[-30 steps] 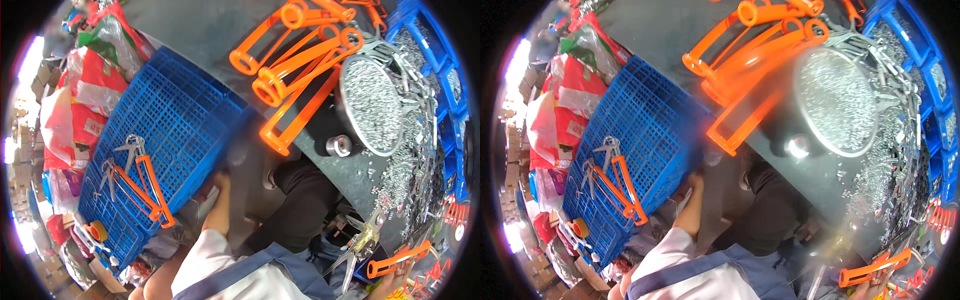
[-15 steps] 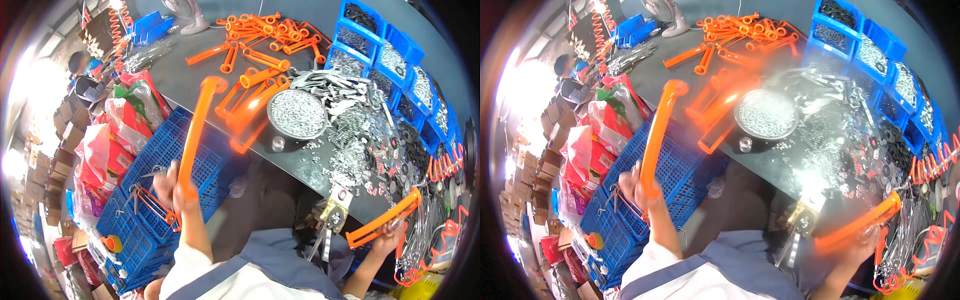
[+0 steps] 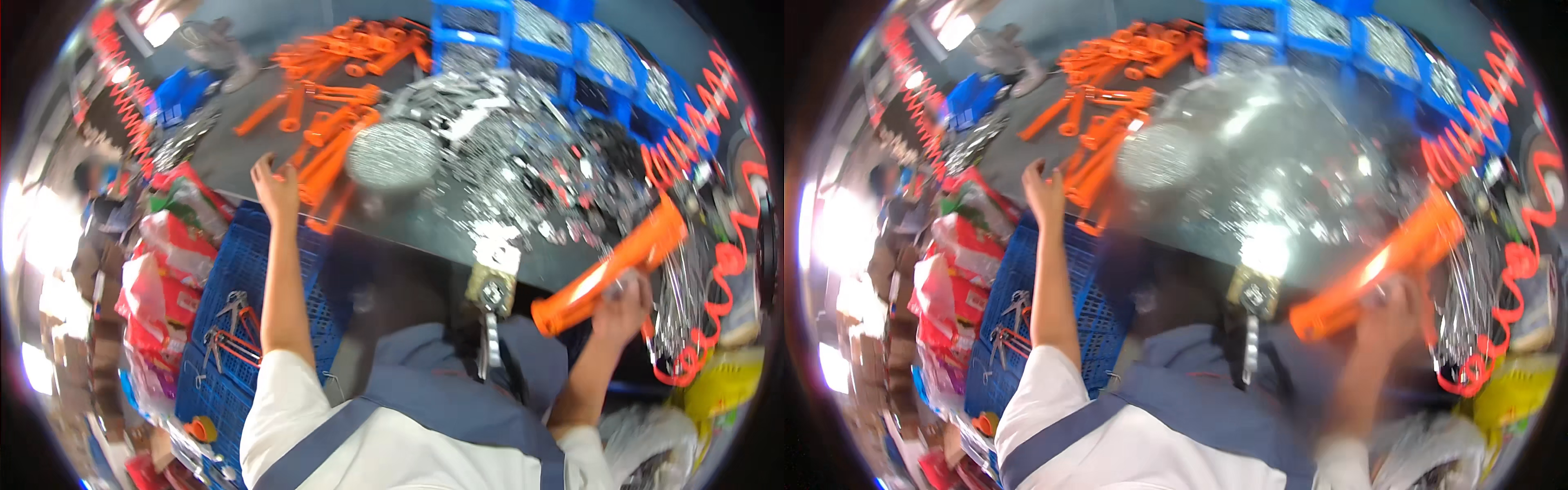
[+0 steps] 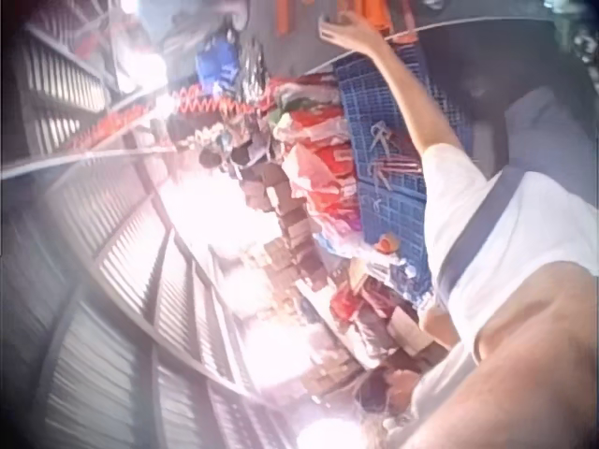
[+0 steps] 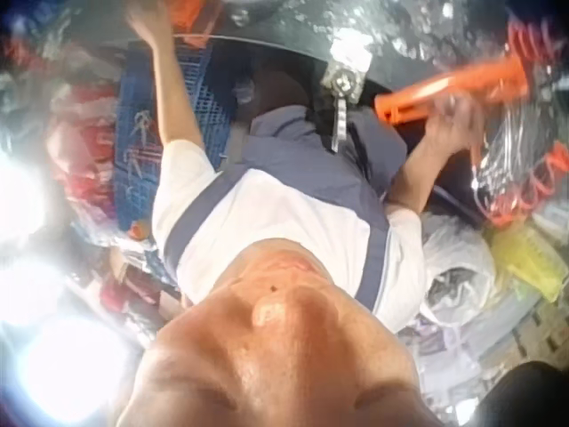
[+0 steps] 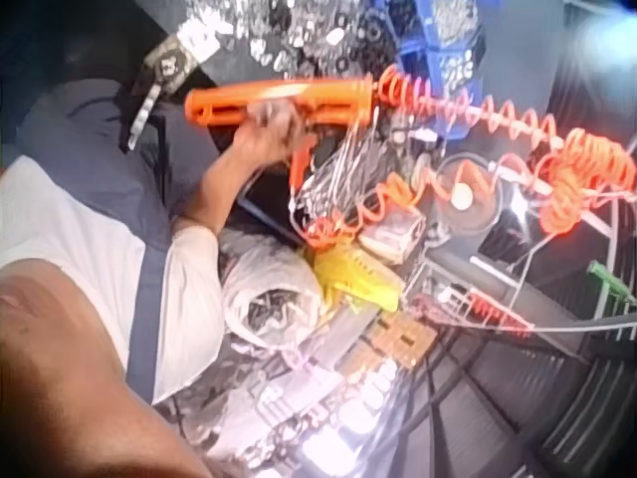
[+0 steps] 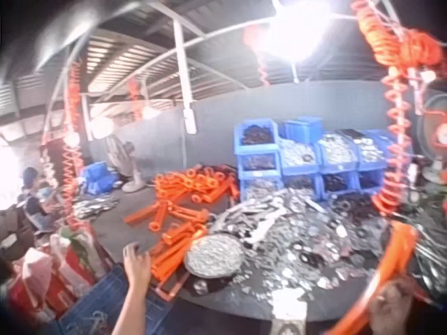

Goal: The person assembles metal brackets and orange plastic components using an electric screwdriver to secure them with screws and washers.

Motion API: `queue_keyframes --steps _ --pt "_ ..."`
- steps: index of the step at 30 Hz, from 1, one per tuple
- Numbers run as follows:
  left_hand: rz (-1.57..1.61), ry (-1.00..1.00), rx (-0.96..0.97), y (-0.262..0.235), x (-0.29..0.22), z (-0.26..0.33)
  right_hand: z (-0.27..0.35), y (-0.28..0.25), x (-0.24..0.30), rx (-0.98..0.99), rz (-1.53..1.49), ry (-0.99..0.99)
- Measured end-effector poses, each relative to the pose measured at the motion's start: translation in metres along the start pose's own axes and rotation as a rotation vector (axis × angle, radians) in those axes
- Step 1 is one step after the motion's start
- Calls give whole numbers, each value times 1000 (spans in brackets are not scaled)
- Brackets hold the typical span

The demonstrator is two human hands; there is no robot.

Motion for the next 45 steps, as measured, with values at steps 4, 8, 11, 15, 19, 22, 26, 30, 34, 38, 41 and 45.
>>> queue_keyframes --steps 4,8,11,15,19,22,26,30,34,38,41,45 --pt "673 27 702 -71 -154 68 8 103 64 353 13 -451" --pt "778 211 800 -92 -224 141 44 145 79 420 14 -313" --pt "807 182 744 -83 -243 180 69 151 72 467 54 -282" --pt "1061 -304 997 -67 -245 206 86 142 73 643 -114 -199" --pt "1160 -374 1096 -67 -239 183 71 121 70 553 -234 -193" --pt "925 -156 1113 -67 -239 169 61 92 54 374 -137 -227" --pt "959 -187 1270 -57 -242 170 64 79 42 248 -361 211" --pt "1007 -216 1289 -53 -238 176 69 67 35 278 -196 333" --pt "1028 -251 1321 -53 -237 172 67 62 26 570 196 -166" --pt "1105 -175 1177 -46 -235 181 59 83 13 771 306 -712" --pt "1115 -64 1074 -45 -234 181 52 90 7 952 343 -841" --pt "1330 -290 1017 -44 -234 193 48 90 9 1172 446 -939"
Point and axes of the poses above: each hand's wrist, its own z-axis away from the middle knuckle, its own y-axis out of the palm, x = y × z, the point moved 1 cm from there along -z, towards the middle knuckle, and after that the axes turned 1 degree about -x, right-handed, at the moved point
